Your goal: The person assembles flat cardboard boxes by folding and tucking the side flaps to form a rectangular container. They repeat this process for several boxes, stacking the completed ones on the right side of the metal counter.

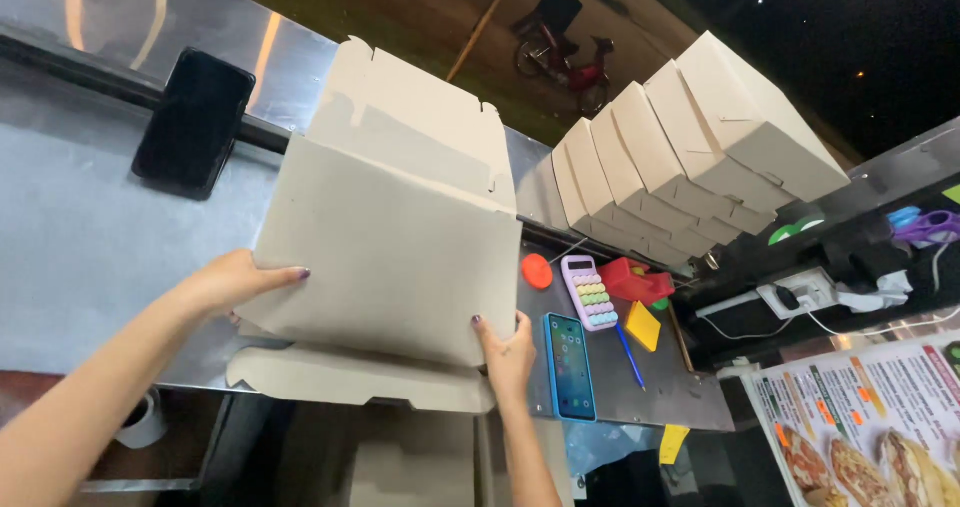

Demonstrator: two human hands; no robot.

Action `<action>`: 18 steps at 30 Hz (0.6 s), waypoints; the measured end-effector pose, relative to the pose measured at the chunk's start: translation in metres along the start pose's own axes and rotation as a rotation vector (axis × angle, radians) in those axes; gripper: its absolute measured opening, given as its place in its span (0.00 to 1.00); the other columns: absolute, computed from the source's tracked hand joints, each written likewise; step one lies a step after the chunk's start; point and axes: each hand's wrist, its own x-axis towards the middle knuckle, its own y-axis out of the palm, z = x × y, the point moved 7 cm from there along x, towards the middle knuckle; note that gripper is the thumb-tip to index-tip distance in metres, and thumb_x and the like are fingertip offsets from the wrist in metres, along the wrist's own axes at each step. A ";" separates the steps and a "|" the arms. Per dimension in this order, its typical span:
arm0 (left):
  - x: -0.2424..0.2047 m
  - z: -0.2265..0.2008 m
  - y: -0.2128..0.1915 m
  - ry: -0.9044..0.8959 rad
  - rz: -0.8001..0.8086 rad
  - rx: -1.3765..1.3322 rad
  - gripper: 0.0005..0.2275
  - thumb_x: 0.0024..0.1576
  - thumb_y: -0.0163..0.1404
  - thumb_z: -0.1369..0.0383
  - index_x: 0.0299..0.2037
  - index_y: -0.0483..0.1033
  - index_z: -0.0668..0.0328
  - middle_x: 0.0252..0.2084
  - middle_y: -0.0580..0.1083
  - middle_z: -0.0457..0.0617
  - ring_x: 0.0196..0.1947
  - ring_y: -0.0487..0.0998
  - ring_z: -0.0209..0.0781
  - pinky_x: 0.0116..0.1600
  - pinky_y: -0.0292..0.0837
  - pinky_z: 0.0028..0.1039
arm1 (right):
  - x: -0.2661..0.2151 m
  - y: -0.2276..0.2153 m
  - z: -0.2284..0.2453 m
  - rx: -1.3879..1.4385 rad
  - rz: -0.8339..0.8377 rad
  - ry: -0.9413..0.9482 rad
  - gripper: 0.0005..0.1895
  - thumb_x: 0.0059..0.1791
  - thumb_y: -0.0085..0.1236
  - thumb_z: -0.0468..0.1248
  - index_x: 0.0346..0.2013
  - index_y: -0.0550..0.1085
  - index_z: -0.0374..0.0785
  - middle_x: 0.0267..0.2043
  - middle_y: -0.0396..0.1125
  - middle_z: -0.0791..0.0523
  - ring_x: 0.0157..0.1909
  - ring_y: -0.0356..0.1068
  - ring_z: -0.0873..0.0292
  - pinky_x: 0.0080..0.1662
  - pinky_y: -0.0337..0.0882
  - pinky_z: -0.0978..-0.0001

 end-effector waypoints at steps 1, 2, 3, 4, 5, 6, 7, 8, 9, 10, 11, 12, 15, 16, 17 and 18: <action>0.022 0.006 -0.003 0.069 -0.102 0.022 0.41 0.49 0.63 0.44 0.58 0.76 0.82 0.46 0.79 0.79 0.36 0.84 0.69 0.19 0.77 0.42 | 0.006 0.003 -0.003 -0.261 -0.099 -0.105 0.46 0.44 0.68 0.60 0.68 0.60 0.41 0.52 0.70 0.37 0.59 0.70 0.33 0.61 0.67 0.39; 0.019 0.005 0.000 0.072 -0.101 0.024 0.41 0.49 0.63 0.44 0.58 0.76 0.82 0.46 0.79 0.79 0.36 0.84 0.69 0.19 0.77 0.42 | 0.004 0.011 -0.011 -0.260 -0.103 -0.105 0.46 0.44 0.68 0.60 0.68 0.60 0.41 0.52 0.70 0.37 0.59 0.70 0.33 0.61 0.67 0.39; 0.017 0.007 -0.001 -0.009 -0.140 0.155 0.36 0.49 0.58 0.41 0.52 0.79 0.72 0.45 0.81 0.67 0.39 0.83 0.62 0.30 0.75 0.41 | -0.001 0.018 -0.002 -0.520 -0.205 -0.296 0.45 0.49 0.56 0.59 0.71 0.55 0.39 0.65 0.56 0.41 0.69 0.55 0.36 0.63 0.57 0.34; 0.015 0.009 -0.002 -0.090 -0.180 0.287 0.32 0.49 0.54 0.38 0.45 0.82 0.62 0.43 0.83 0.56 0.43 0.83 0.56 0.41 0.73 0.39 | -0.007 0.029 0.005 -0.780 -0.307 -0.485 0.43 0.53 0.45 0.58 0.75 0.49 0.37 0.78 0.43 0.45 0.78 0.40 0.38 0.66 0.48 0.30; 0.021 0.013 0.002 -0.084 -0.180 0.297 0.32 0.49 0.54 0.38 0.45 0.82 0.62 0.43 0.83 0.56 0.43 0.83 0.56 0.41 0.73 0.39 | -0.015 0.040 0.019 -0.774 -0.314 -0.477 0.43 0.53 0.45 0.58 0.75 0.49 0.37 0.78 0.43 0.45 0.78 0.40 0.38 0.66 0.48 0.30; 0.027 0.017 0.004 -0.076 -0.212 0.357 0.33 0.51 0.52 0.37 0.47 0.80 0.63 0.46 0.82 0.59 0.46 0.82 0.60 0.44 0.75 0.43 | -0.021 0.062 0.031 -0.753 -0.136 -0.514 0.46 0.53 0.33 0.64 0.75 0.46 0.35 0.80 0.35 0.44 0.79 0.33 0.39 0.68 0.39 0.32; 0.034 0.017 0.005 -0.063 -0.246 0.417 0.34 0.52 0.51 0.37 0.49 0.79 0.63 0.48 0.81 0.63 0.50 0.81 0.64 0.46 0.77 0.48 | -0.027 0.083 0.045 -0.726 0.038 -0.549 0.50 0.53 0.21 0.69 0.76 0.43 0.34 0.81 0.28 0.44 0.81 0.26 0.40 0.71 0.30 0.35; 0.034 0.018 0.004 -0.052 -0.248 0.428 0.34 0.52 0.51 0.37 0.49 0.79 0.63 0.48 0.81 0.63 0.50 0.81 0.64 0.46 0.77 0.48 | -0.038 0.104 0.068 -0.718 0.026 -0.542 0.50 0.53 0.21 0.69 0.76 0.43 0.34 0.81 0.28 0.44 0.81 0.26 0.40 0.71 0.30 0.35; 0.035 0.018 0.005 -0.028 -0.244 0.432 0.31 0.57 0.43 0.40 0.47 0.80 0.64 0.46 0.81 0.64 0.49 0.80 0.66 0.47 0.76 0.49 | -0.049 0.134 0.089 -0.730 0.179 -0.591 0.45 0.54 0.29 0.62 0.76 0.41 0.34 0.81 0.24 0.45 0.81 0.21 0.43 0.71 0.24 0.35; 0.035 0.019 0.007 -0.004 -0.241 0.436 0.31 0.63 0.35 0.42 0.45 0.81 0.64 0.44 0.81 0.65 0.48 0.80 0.67 0.47 0.75 0.50 | -0.062 0.164 0.111 -0.738 0.333 -0.641 0.43 0.55 0.37 0.54 0.76 0.39 0.34 0.81 0.19 0.46 0.80 0.16 0.45 0.71 0.18 0.35; 0.030 0.014 0.006 0.002 -0.240 0.442 0.31 0.63 0.35 0.42 0.45 0.81 0.64 0.44 0.81 0.65 0.48 0.80 0.67 0.47 0.75 0.50 | -0.062 0.190 0.109 -0.735 0.326 -0.637 0.43 0.55 0.37 0.54 0.76 0.39 0.34 0.81 0.19 0.46 0.80 0.16 0.45 0.71 0.18 0.35; 0.025 0.011 0.006 0.010 -0.238 0.437 0.30 0.65 0.31 0.47 0.46 0.81 0.65 0.47 0.80 0.68 0.50 0.79 0.69 0.52 0.73 0.52 | -0.070 0.214 0.121 -0.667 0.232 -0.843 0.41 0.56 0.37 0.52 0.77 0.42 0.33 0.82 0.24 0.46 0.81 0.19 0.46 0.71 0.21 0.35; 0.021 0.004 0.005 0.018 -0.254 0.427 0.29 0.67 0.27 0.51 0.47 0.81 0.65 0.50 0.79 0.70 0.54 0.78 0.72 0.58 0.71 0.54 | -0.083 0.232 0.143 -0.550 0.100 -1.083 0.37 0.56 0.37 0.48 0.75 0.50 0.29 0.80 0.36 0.44 0.81 0.31 0.45 0.72 0.30 0.34; 0.018 0.007 0.006 0.005 -0.266 0.433 0.29 0.68 0.27 0.51 0.49 0.81 0.64 0.50 0.79 0.69 0.54 0.78 0.72 0.58 0.71 0.54 | -0.091 0.229 0.146 -0.499 0.080 -1.109 0.35 0.55 0.36 0.46 0.72 0.56 0.26 0.79 0.44 0.41 0.81 0.39 0.42 0.72 0.36 0.34; 0.019 0.009 0.008 0.006 -0.271 0.432 0.29 0.68 0.27 0.51 0.49 0.81 0.64 0.50 0.79 0.69 0.54 0.78 0.72 0.58 0.71 0.54 | -0.090 0.210 0.144 -0.496 0.079 -1.114 0.35 0.55 0.36 0.46 0.72 0.56 0.26 0.79 0.44 0.41 0.81 0.39 0.42 0.72 0.36 0.34; 0.019 0.011 0.009 0.009 -0.280 0.426 0.29 0.68 0.25 0.51 0.48 0.80 0.62 0.50 0.80 0.67 0.53 0.78 0.70 0.56 0.72 0.53 | -0.085 0.193 0.137 -0.498 0.161 -1.024 0.35 0.55 0.36 0.46 0.72 0.54 0.27 0.79 0.43 0.42 0.80 0.37 0.42 0.73 0.34 0.39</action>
